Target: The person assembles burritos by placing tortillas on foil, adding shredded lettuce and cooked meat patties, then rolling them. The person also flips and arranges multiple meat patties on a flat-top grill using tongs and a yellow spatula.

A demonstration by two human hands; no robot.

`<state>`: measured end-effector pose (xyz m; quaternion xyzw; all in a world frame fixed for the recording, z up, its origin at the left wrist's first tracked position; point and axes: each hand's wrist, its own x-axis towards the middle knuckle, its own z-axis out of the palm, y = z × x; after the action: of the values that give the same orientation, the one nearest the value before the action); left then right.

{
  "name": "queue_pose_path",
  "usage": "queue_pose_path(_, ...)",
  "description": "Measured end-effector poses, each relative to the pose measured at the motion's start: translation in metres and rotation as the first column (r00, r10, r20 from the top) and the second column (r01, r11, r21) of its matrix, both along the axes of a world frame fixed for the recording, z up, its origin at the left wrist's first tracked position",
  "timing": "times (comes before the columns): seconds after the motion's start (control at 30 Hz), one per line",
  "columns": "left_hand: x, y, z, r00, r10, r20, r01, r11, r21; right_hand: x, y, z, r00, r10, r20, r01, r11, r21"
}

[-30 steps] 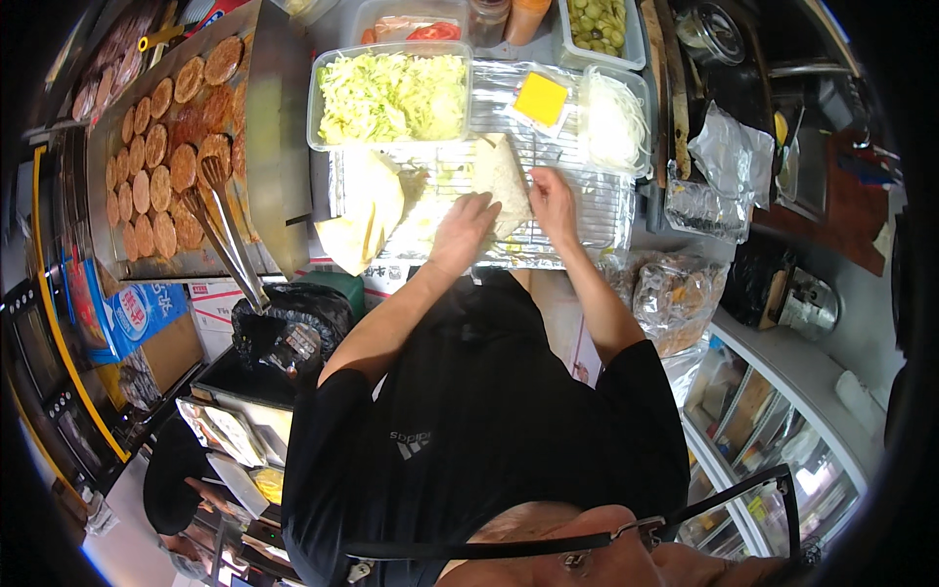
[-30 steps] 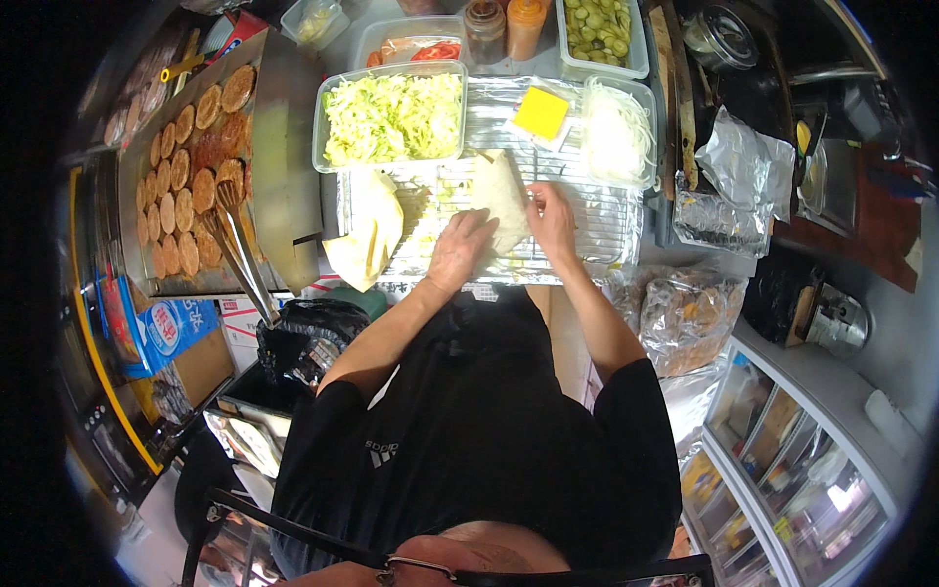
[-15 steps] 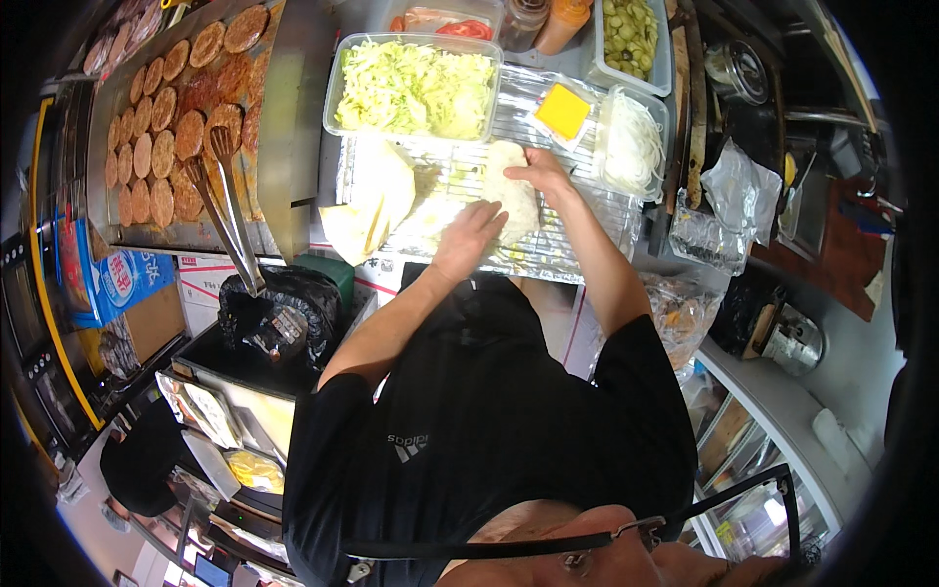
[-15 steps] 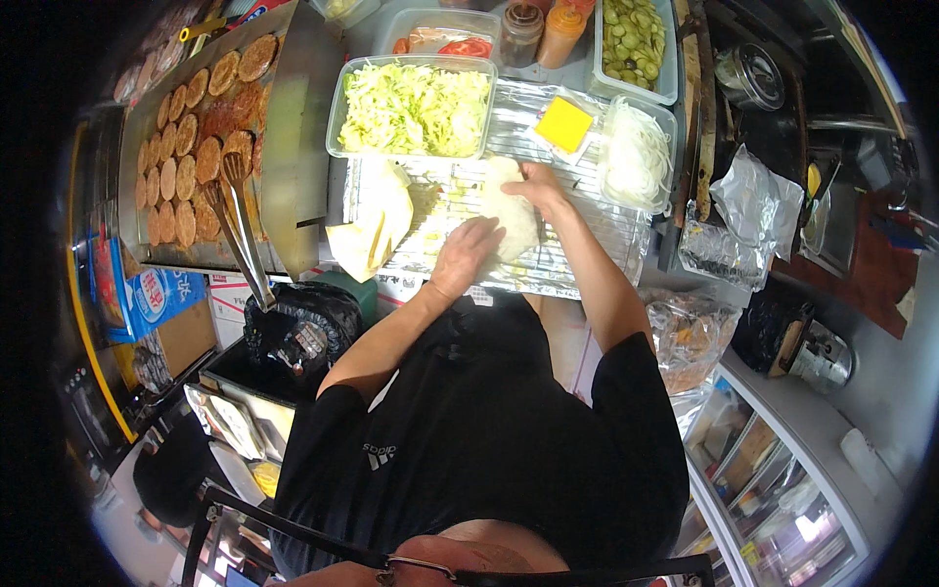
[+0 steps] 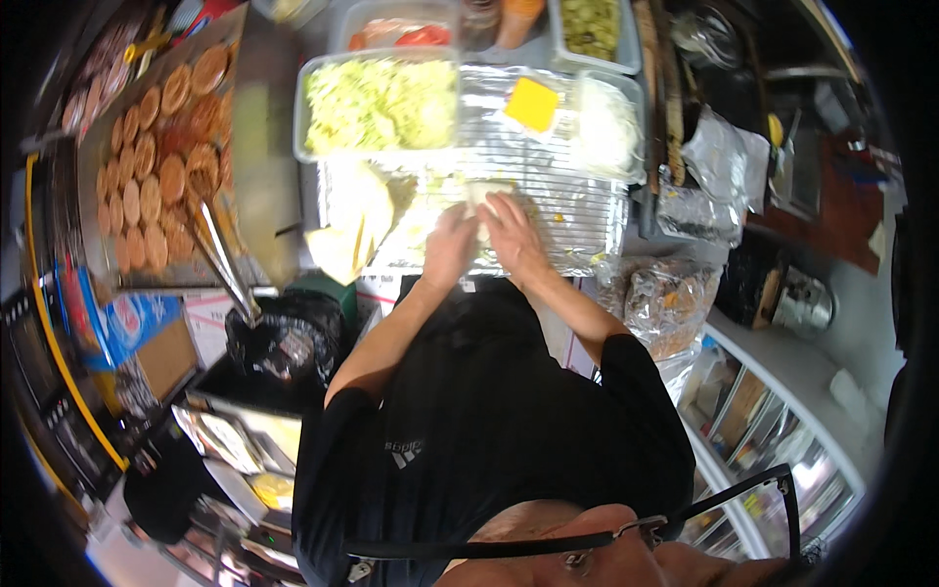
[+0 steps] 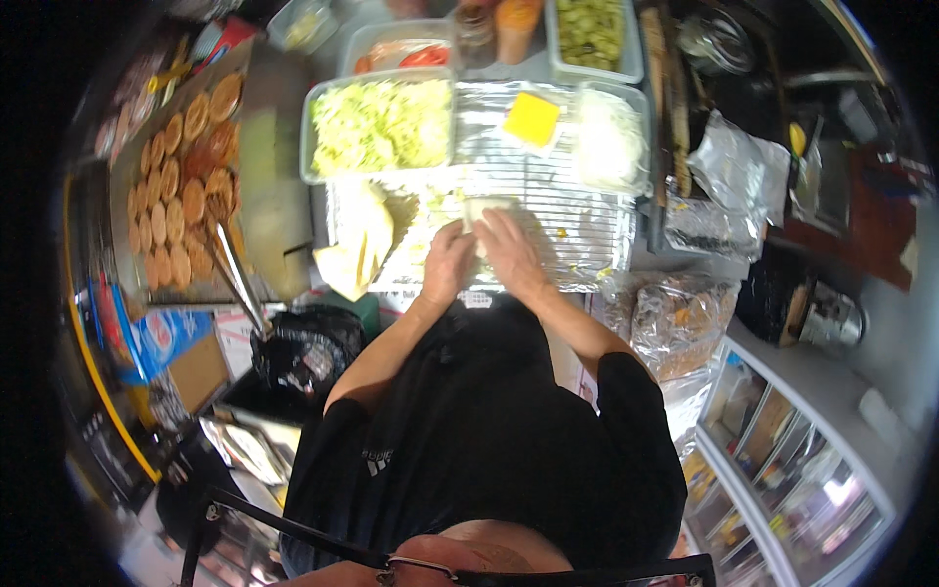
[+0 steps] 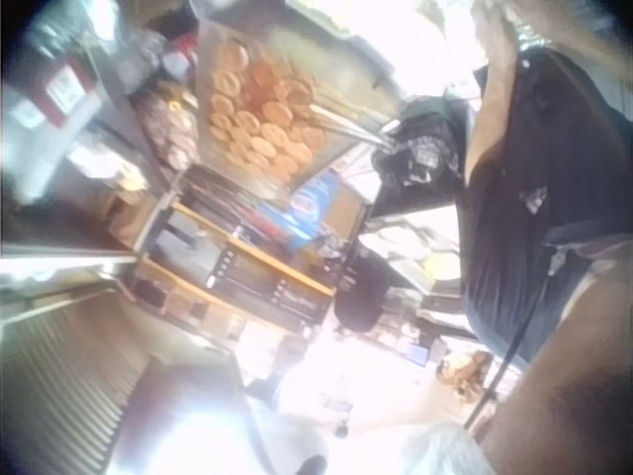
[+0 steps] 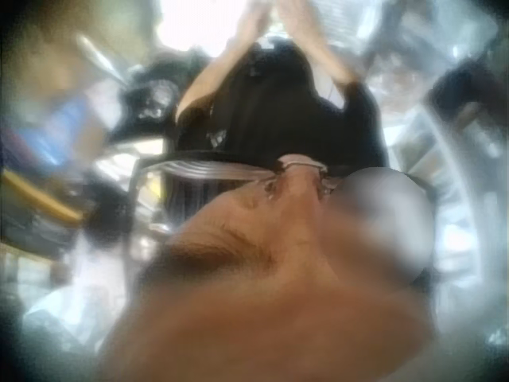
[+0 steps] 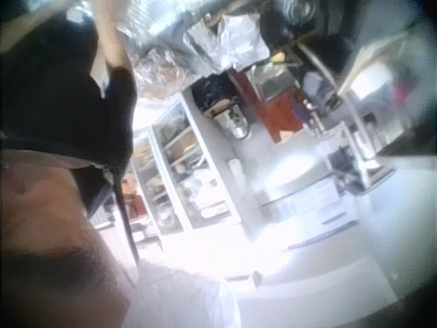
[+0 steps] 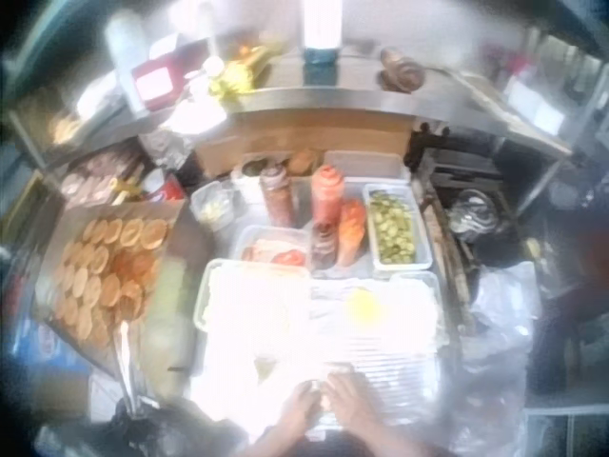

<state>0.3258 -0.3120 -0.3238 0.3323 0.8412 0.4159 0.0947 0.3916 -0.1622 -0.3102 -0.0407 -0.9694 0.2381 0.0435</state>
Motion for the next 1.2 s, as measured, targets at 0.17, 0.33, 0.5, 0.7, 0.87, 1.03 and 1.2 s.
queue_pose_path(0.17,0.006,0.001,-0.015,0.941,0.119,0.317,-0.126,0.992,0.002,0.012,-0.005,0.0,0.999,0.031,0.033,-0.031,0.999,-0.025)
queue_pose_path(0.33,-0.019,0.002,-0.025,0.82,0.15,0.552,-0.216,0.975,0.057,0.02,-0.008,-0.008,0.999,-0.026,-0.047,0.029,0.998,0.054)
queue_pose_path(0.5,-0.048,0.007,0.012,0.217,0.093,0.972,-0.465,0.885,0.019,0.01,-0.008,-0.025,0.982,-0.189,-0.006,0.189,0.981,0.05)
queue_pose_path(0.7,-0.069,0.041,0.033,0.888,0.088,0.451,-0.118,0.992,0.04,-0.005,0.028,-0.008,0.872,-0.485,0.069,0.394,0.609,-0.688)
queue_pose_path(0.87,-0.073,0.073,0.09,0.559,-0.256,0.789,0.156,0.967,0.203,0.02,0.07,0.04,0.906,-0.286,0.312,0.344,0.072,-0.936)
queue_pose_path(1.03,-0.031,0.125,0.116,0.566,-0.327,0.757,0.111,0.94,0.323,0.055,0.13,0.108,0.904,-0.287,0.318,0.354,0.08,-0.932)
queue_pose_path(1.2,-0.003,0.14,0.123,0.613,-0.395,0.684,0.172,0.912,0.373,0.101,0.259,0.153,0.526,-0.831,0.182,0.212,-0.079,-0.974)
